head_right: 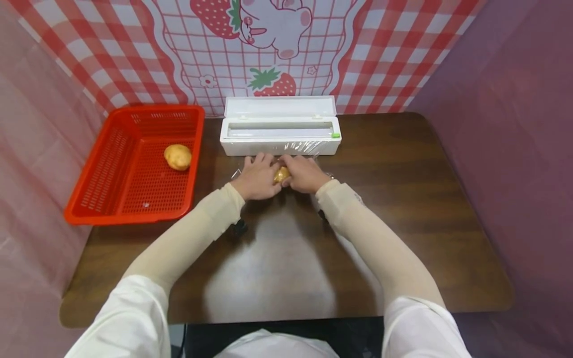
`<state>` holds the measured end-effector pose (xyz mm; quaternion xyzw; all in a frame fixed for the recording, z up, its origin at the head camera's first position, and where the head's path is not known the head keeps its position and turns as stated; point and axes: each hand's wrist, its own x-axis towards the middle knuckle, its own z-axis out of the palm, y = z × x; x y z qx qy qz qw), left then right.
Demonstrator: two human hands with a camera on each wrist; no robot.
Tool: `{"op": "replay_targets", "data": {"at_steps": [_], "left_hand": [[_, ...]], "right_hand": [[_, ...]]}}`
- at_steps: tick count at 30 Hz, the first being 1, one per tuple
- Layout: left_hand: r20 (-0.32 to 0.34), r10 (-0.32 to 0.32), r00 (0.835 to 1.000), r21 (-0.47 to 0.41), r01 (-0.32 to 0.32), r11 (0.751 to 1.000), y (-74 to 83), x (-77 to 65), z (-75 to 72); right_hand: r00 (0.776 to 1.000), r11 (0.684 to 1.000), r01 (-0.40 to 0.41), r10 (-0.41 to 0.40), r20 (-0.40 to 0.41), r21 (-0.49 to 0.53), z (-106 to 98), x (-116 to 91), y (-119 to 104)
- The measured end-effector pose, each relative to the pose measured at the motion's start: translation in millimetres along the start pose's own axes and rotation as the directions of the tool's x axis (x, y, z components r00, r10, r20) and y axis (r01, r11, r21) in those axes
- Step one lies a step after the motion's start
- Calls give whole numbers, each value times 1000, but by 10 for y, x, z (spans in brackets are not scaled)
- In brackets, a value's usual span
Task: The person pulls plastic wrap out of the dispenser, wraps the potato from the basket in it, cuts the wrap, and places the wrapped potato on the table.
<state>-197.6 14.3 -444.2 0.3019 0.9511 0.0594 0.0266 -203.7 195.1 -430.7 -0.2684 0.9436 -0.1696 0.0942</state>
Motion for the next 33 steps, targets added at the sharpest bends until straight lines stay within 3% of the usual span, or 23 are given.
{"op": "replay_targets", "data": {"at_steps": [9, 14, 18, 20, 22, 27, 33], "left_hand": [[-25, -4, 1000, -54, 3, 999, -61, 115, -49], [-36, 1, 999, -58, -3, 998, -117, 145, -86], [-33, -19, 999, -25, 18, 1000, -170, 138, -134], [-43, -21, 999, -2, 21, 1000, -176, 145, -123], [-55, -20, 998, 14, 21, 1000, -191, 148, -117], [-96, -24, 995, 31, 27, 999, -187, 188, -92], [-196, -49, 979, 68, 63, 996, -145, 199, -2]], "right_hand": [[998, 992, -53, 57, -35, 111, 7, 53, 137], [988, 999, 2, 4, -152, 41, 54, 12, 181], [940, 986, 128, -155, -305, -105, 103, -7, 178], [912, 969, 172, -224, -343, -176, 142, -21, 187], [898, 960, 185, -252, -360, -212, 174, -12, 178], [912, 967, 120, -197, -360, -226, 195, 17, 197], [935, 979, 73, -134, -330, -189, 214, 37, 268]]}}
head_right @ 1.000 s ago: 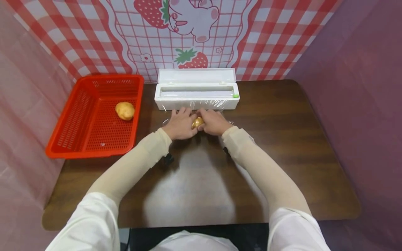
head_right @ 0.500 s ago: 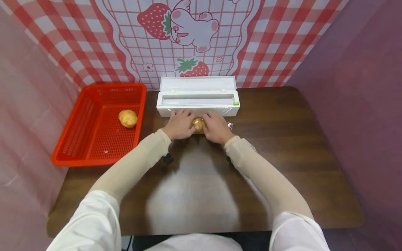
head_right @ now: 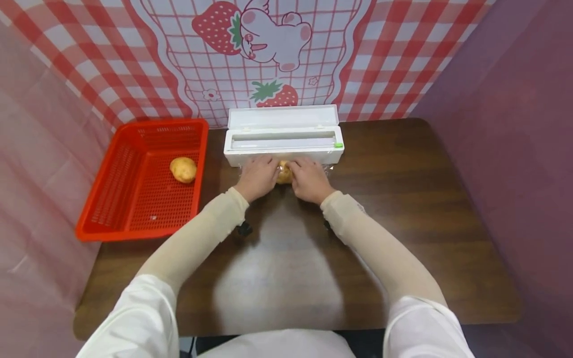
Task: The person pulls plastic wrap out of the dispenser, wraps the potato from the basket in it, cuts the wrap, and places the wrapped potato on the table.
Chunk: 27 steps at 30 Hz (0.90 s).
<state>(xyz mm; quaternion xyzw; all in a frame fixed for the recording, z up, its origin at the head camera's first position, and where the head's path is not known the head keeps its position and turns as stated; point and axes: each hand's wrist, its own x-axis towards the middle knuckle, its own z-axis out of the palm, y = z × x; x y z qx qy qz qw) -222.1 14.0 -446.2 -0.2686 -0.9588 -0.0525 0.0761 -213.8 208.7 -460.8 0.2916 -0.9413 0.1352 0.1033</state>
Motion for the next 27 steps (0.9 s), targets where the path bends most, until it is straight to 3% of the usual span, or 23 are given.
{"op": "replay_targets", "data": {"at_steps": [10, 14, 17, 20, 23, 25, 27], "left_hand": [[-68, -38, 997, 25, 39, 999, 73, -99, 170], [-56, -40, 998, 51, 43, 998, 163, -76, 135], [-19, -51, 999, 55, 52, 997, 305, -2, 52], [-12, -29, 1000, 68, 30, 997, 478, 185, -55], [-19, 3, 1000, 36, -3, 999, 661, 505, -157], [-21, 0, 1000, -5, 0, 1000, 767, 742, -189], [-17, -21, 1000, -52, 20, 998, 851, 949, -190]], "right_hand": [[1000, 999, 26, -26, -10, 20, -4, -58, 118], [989, 999, 48, -45, -143, 16, -94, -122, 311], [965, 998, -33, 44, -259, 48, -272, -167, 550], [929, 956, -221, 267, -258, 192, -473, -174, 802], [882, 863, -371, 443, -159, 344, -581, -145, 1032], [875, 817, -416, 479, -69, 400, -586, -124, 1128], [886, 805, -420, 464, -2, 418, -551, -110, 1169]]}}
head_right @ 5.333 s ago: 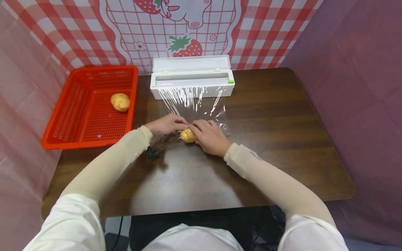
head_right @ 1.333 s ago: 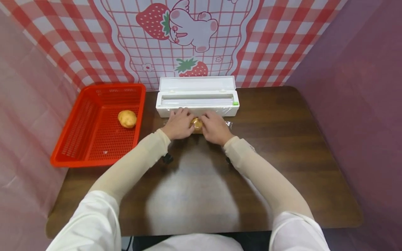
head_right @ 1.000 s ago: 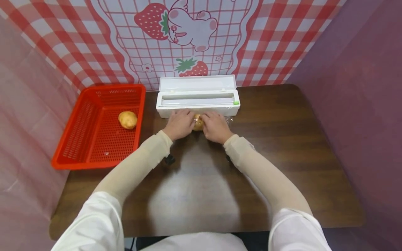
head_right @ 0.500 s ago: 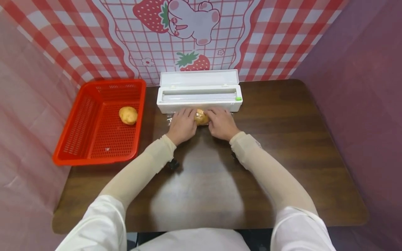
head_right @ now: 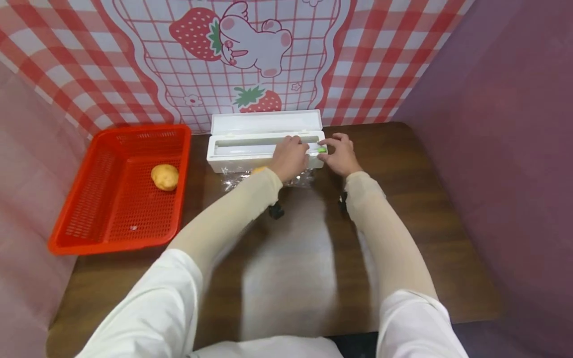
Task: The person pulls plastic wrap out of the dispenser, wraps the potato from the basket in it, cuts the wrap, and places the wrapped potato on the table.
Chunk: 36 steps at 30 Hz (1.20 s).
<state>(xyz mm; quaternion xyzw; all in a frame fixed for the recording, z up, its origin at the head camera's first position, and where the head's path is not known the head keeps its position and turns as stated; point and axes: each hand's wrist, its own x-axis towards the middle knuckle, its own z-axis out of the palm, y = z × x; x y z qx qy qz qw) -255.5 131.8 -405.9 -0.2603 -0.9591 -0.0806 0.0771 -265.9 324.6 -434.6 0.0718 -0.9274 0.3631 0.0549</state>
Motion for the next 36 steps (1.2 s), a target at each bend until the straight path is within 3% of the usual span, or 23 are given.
{"op": "replay_targets", "data": {"at_steps": [3, 6, 12, 17, 21, 30, 36], "left_hand": [[-16, 3, 1000, -27, -4, 1000, 110, 279, 51], [-48, 56, 997, -21, -57, 998, 195, 447, 108], [-107, 102, 989, -18, -104, 994, 183, 408, 231], [-115, 216, 970, 14, -216, 976, 203, 387, 285], [-124, 268, 955, 45, -264, 963, 183, 423, 282], [-54, 276, 960, 87, -271, 959, 171, 432, 198], [-56, 255, 965, 150, -244, 958, 180, 423, 230]], "right_hand": [[998, 999, 41, -42, 50, 7, 17, 30, 58], [995, 996, 87, -87, 38, 19, -8, 46, 107], [994, 992, 102, -105, 35, 72, 46, 98, 147], [994, 992, 104, -106, 25, 68, 35, 139, 175], [993, 990, 118, -118, -4, 78, 59, 172, 164], [999, 995, 52, -51, -7, 83, 51, 180, 86], [998, 998, 53, -53, 22, 31, 38, 187, 118]]}}
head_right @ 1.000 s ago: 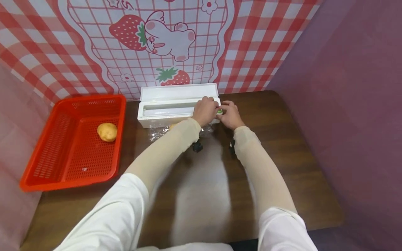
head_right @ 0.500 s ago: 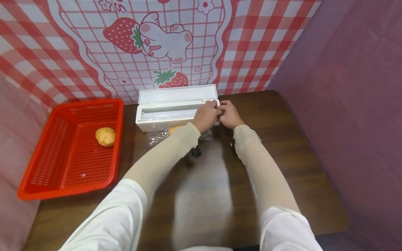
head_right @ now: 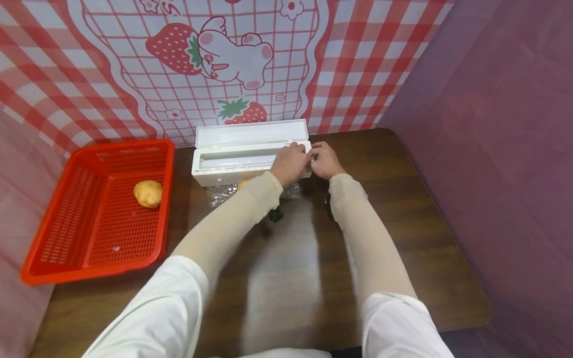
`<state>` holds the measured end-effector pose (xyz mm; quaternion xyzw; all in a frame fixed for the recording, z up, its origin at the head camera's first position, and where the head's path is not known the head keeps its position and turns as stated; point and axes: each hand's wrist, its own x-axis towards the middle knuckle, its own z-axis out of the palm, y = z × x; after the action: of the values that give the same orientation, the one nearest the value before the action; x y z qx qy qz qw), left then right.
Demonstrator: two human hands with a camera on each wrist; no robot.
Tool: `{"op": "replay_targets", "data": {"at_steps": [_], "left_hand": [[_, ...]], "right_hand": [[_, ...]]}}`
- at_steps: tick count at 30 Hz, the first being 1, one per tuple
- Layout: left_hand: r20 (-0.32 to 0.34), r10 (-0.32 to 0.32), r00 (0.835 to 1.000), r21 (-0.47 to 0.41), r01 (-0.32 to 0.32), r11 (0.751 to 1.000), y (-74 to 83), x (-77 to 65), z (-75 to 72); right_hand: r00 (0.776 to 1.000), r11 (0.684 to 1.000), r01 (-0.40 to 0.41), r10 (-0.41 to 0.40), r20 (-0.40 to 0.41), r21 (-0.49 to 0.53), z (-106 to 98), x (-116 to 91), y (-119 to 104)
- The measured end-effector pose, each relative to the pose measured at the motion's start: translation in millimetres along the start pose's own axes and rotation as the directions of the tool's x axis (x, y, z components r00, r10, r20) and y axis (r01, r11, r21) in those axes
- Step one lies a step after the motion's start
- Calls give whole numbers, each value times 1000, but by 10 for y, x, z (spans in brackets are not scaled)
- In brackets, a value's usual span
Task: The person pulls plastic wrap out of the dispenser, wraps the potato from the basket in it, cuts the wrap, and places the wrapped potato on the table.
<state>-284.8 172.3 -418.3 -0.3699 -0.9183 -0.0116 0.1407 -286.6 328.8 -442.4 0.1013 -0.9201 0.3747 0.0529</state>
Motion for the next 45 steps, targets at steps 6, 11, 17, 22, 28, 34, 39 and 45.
{"op": "replay_targets", "data": {"at_steps": [6, 11, 17, 22, 28, 34, 39, 45], "left_hand": [[37, -35, 999, 17, 34, 999, -70, -105, 9], [59, -66, 996, 35, 64, 997, -161, -189, 16], [73, -47, 996, -23, 49, 999, -480, -426, -11], [75, -47, 996, -71, 52, 996, -676, -648, -54], [92, -44, 995, -68, 50, 996, -835, -825, -75], [108, -82, 991, -56, 88, 995, -1061, -991, -137], [146, -137, 980, -34, 143, 989, -1279, -1150, -246], [182, -208, 961, 1, 211, 977, -1434, -1269, -385]], "right_hand": [[999, 1000, -28, 28, 34, -8, 94, 13, -37], [997, 998, -56, 56, 56, 7, 158, 22, -124], [986, 988, -151, 149, 78, 20, 141, 31, -157], [982, 984, -174, 171, 76, 27, 75, 2, -108], [982, 985, -173, 171, 74, 15, 24, -70, -30], [987, 990, -144, 144, 71, -6, 3, -61, 3], [989, 991, -136, 136, 67, -1, -8, -25, -37], [991, 992, -124, 124, 59, -5, 15, 14, -110]]}}
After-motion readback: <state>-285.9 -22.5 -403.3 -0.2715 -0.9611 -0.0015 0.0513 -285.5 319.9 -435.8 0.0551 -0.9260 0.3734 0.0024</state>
